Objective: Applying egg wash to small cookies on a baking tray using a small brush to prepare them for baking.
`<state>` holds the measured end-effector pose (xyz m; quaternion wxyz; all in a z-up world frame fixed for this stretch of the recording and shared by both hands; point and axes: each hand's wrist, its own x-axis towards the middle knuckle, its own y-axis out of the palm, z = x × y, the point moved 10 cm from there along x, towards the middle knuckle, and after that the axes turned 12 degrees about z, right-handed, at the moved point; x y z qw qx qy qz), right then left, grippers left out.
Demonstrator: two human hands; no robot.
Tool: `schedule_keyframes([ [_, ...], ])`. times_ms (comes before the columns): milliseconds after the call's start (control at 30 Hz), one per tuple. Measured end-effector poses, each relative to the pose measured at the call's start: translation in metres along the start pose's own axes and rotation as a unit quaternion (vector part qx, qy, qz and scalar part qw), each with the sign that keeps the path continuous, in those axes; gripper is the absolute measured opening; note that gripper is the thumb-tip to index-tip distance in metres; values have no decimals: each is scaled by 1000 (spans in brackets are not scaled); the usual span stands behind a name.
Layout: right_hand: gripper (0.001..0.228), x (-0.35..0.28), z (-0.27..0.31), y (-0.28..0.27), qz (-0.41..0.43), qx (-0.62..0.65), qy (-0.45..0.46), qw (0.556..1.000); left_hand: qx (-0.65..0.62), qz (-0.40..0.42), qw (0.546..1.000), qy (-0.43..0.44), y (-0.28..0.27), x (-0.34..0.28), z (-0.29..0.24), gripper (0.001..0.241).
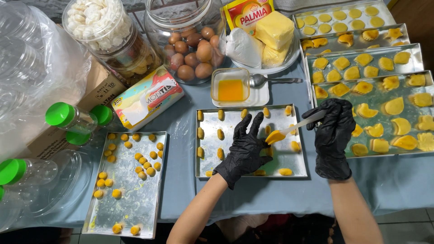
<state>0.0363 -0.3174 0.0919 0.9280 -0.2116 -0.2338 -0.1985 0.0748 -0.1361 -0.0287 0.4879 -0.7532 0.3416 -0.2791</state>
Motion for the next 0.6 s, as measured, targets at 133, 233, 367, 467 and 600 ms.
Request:
schedule_keyframes([
  [133, 32, -2, -32, -7, -64, 152, 48, 985, -36, -13, 999, 1, -4, -2, 1, 47],
  [233, 29, -6, -68, -13, -149, 270, 86, 947, -53, 19, 998, -23, -6, -1, 4, 54],
  [367, 24, 6, -53, -8, -145, 199, 12, 969, -52, 3, 999, -16, -16, -5, 3, 59],
  [467, 7, 19, -23, 29, -61, 121, 3, 991, -44, -4, 999, -11, -15, -7, 4, 59],
  [600, 9, 27, -17, 75, 30, 21, -91, 995, -37, -20, 999, -2, -16, -9, 3, 58],
])
